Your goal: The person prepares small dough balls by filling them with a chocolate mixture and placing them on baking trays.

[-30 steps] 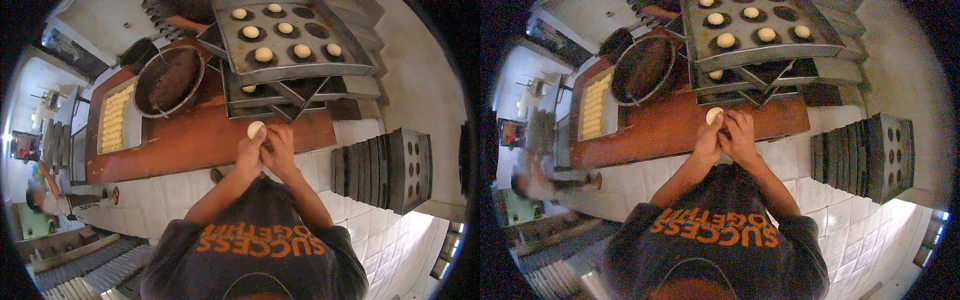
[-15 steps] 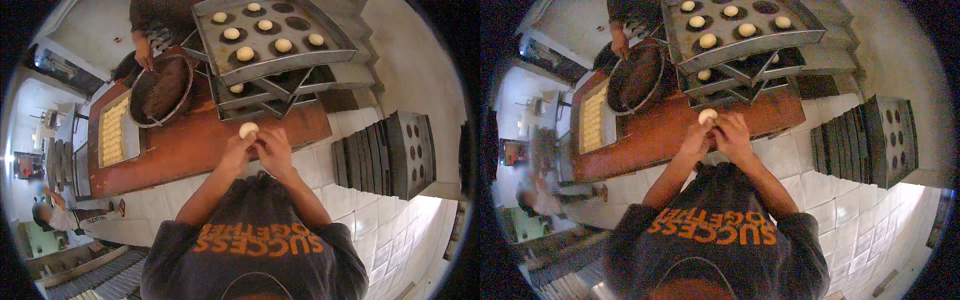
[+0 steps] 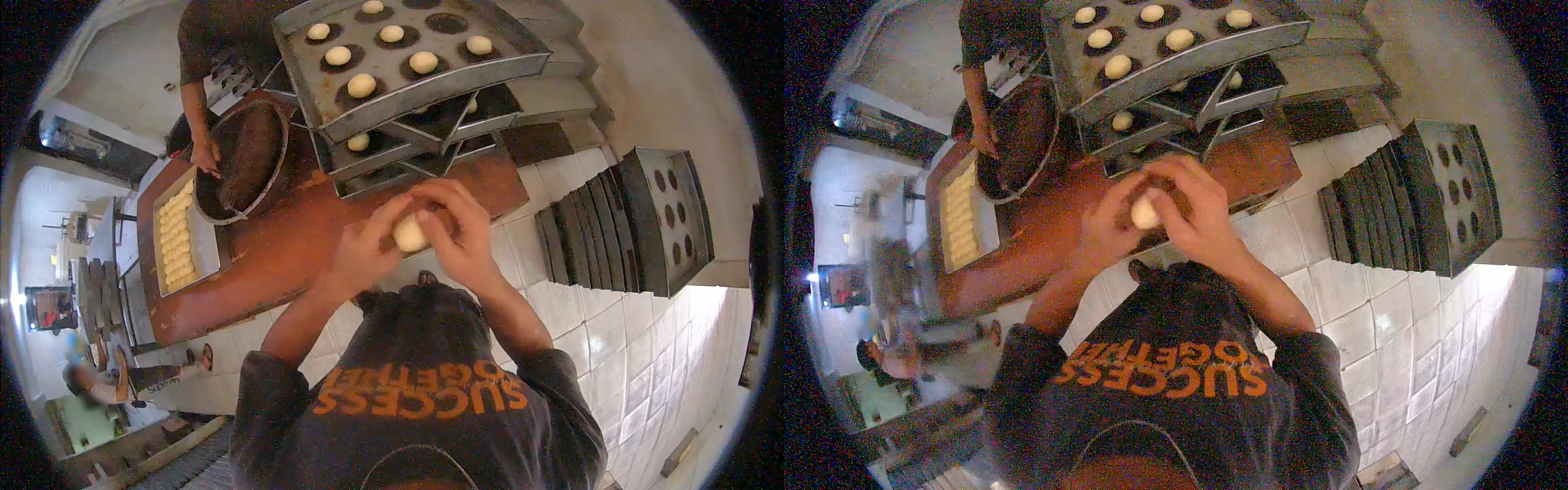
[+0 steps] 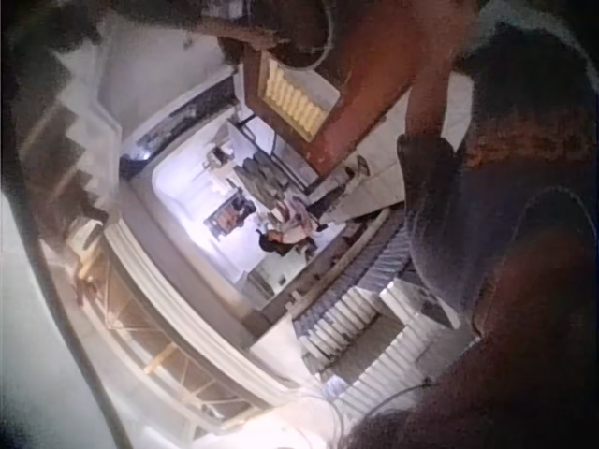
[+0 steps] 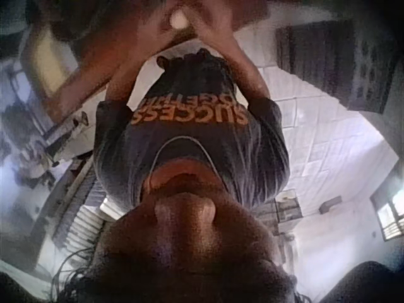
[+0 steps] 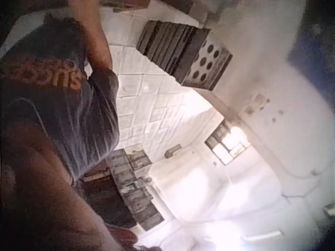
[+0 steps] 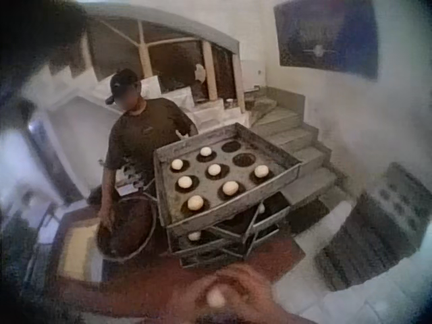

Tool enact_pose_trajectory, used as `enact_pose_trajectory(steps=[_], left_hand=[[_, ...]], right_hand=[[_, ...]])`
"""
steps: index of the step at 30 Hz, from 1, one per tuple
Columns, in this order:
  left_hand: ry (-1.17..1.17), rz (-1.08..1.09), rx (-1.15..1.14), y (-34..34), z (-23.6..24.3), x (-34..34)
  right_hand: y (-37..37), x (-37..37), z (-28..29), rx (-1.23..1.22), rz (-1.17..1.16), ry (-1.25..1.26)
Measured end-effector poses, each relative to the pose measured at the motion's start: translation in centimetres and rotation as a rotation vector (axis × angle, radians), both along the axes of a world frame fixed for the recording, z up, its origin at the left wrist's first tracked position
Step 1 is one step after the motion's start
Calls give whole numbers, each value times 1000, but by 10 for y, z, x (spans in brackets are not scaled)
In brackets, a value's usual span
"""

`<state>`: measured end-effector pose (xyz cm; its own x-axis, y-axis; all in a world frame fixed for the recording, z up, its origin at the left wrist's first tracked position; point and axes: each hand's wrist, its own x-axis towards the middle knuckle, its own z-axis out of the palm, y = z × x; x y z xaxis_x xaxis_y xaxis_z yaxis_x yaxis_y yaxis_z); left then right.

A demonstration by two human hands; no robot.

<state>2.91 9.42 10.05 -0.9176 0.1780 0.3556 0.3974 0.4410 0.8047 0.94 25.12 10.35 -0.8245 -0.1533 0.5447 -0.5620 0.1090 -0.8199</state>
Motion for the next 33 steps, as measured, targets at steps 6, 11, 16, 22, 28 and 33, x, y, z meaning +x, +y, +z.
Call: enact_pose_trajectory(steps=[6, 11, 16, 22, 28, 33], left_hand=[[713, -266, -496, -12, 0, -7], [610, -348, -256, 5, 0, -18], [589, -315, -127, 13, -6, -18], [518, -269, -104, 14, -6, -21], [274, -171, -73, 5, -24, -18], [97, 105, 244, -21, -46, -16]], right_hand=[[8, 10, -26, -708, 326, -764], [15, 18, -47, -1004, 433, -1047], [20, 23, -32, -1138, 445, -1116], [17, 22, -38, -1057, 466, -1026], [8, 16, -48, -987, 374, -1047], [9, -6, -63, -961, 305, -1068]])
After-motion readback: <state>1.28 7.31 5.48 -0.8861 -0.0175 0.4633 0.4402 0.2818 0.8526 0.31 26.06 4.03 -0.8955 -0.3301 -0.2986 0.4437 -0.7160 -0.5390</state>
